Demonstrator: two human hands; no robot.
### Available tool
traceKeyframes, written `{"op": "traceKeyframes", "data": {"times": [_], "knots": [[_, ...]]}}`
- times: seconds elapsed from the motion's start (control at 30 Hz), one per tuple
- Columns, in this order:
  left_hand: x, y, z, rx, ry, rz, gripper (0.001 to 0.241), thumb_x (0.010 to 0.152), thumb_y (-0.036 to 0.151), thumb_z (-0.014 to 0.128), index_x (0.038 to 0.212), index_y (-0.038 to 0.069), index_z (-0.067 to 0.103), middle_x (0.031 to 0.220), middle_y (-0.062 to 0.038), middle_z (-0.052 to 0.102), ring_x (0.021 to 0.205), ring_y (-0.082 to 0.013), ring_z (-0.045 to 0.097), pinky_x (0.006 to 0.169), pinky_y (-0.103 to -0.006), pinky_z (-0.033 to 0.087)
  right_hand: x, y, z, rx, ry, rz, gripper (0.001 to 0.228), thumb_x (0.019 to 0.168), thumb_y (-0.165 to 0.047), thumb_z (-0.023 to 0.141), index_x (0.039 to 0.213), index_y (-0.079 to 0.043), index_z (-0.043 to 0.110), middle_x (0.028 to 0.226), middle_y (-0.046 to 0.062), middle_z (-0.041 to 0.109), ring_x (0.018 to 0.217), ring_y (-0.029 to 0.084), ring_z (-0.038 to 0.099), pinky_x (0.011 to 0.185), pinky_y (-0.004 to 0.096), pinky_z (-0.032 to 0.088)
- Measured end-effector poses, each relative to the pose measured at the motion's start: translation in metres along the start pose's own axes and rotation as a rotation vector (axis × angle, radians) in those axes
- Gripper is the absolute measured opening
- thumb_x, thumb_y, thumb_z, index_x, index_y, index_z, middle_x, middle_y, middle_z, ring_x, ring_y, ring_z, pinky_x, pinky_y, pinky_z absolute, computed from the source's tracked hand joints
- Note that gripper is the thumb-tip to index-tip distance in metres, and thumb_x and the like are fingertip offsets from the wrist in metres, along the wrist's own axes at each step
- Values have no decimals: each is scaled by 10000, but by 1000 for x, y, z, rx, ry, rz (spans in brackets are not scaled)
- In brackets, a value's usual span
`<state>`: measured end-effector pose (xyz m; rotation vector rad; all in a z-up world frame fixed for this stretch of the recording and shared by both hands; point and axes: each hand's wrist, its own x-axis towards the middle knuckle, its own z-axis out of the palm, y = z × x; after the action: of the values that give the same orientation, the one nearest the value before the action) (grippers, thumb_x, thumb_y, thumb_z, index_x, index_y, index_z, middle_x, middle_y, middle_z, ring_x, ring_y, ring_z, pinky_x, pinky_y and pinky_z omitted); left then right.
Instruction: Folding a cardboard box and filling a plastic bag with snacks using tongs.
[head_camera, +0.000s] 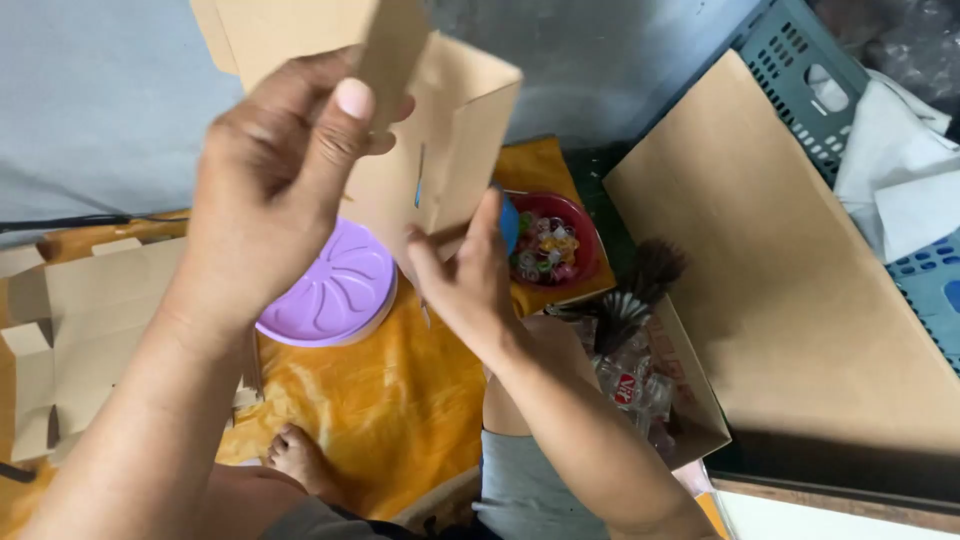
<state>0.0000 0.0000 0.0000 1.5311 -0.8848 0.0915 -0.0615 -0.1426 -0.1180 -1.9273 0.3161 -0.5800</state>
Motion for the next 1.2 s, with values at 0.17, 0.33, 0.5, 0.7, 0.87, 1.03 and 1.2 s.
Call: {"op": "traceKeyframes", "data": {"times": [0.17,0.33,0.5,0.7,0.87,1.03,1.2], "knots": [[-12,-28,5,428,-6,168,482,1123,210,560,1472,-96,432,1531,-258,452,1450,-389,441,1225,-511,383,49,26,-59,527,170,252,218,819,-158,655,999,-123,537,1015,78,625,904,204,658,748,331,501],[-40,-123,-27,620,257,48,567,1120,178,704,1438,-133,350,1457,-347,392,1441,-459,339,1209,-537,287,70,84,-120,956,188,387,181,819,-199,620,982,-158,689,1003,30,755,951,193,702,837,325,536],[-39,-123,15,-379,308,-944,480,912,382,655,1274,68,634,1173,-63,722,1015,-156,712,897,-302,618,78,123,-145,933,130,489,170,799,-290,588,730,-209,456,665,-73,412,597,113,435,637,277,377],[-57,-246,42,-342,409,-802,560,960,253,808,1340,-65,546,1131,-234,622,977,-352,739,775,-526,667,89,181,-145,813,145,585,732,943,-680,489,1375,-94,564,1230,142,671,1129,274,661,1004,408,524],[-78,-287,34,-172,389,-925,517,953,286,770,1304,-39,575,1064,-214,648,895,-346,741,771,-487,670,16,248,-153,67,64,545,717,1056,-544,411,1473,38,449,1387,295,467,1297,442,529,1081,535,446],[-100,-314,17,-56,391,-1011,523,948,296,726,1319,-42,575,1073,-228,636,917,-333,720,791,-448,649,-108,346,-170,-587,59,560,821,933,-642,635,1457,-37,453,1322,225,469,1220,417,615,972,476,567],[-93,-283,22,-171,437,-948,585,971,276,722,1386,-76,507,1178,-273,581,1052,-397,676,834,-518,631,-149,301,-161,-666,-89,693,955,861,-658,615,1526,-50,300,1232,294,625,1111,474,695,950,552,588]]}}
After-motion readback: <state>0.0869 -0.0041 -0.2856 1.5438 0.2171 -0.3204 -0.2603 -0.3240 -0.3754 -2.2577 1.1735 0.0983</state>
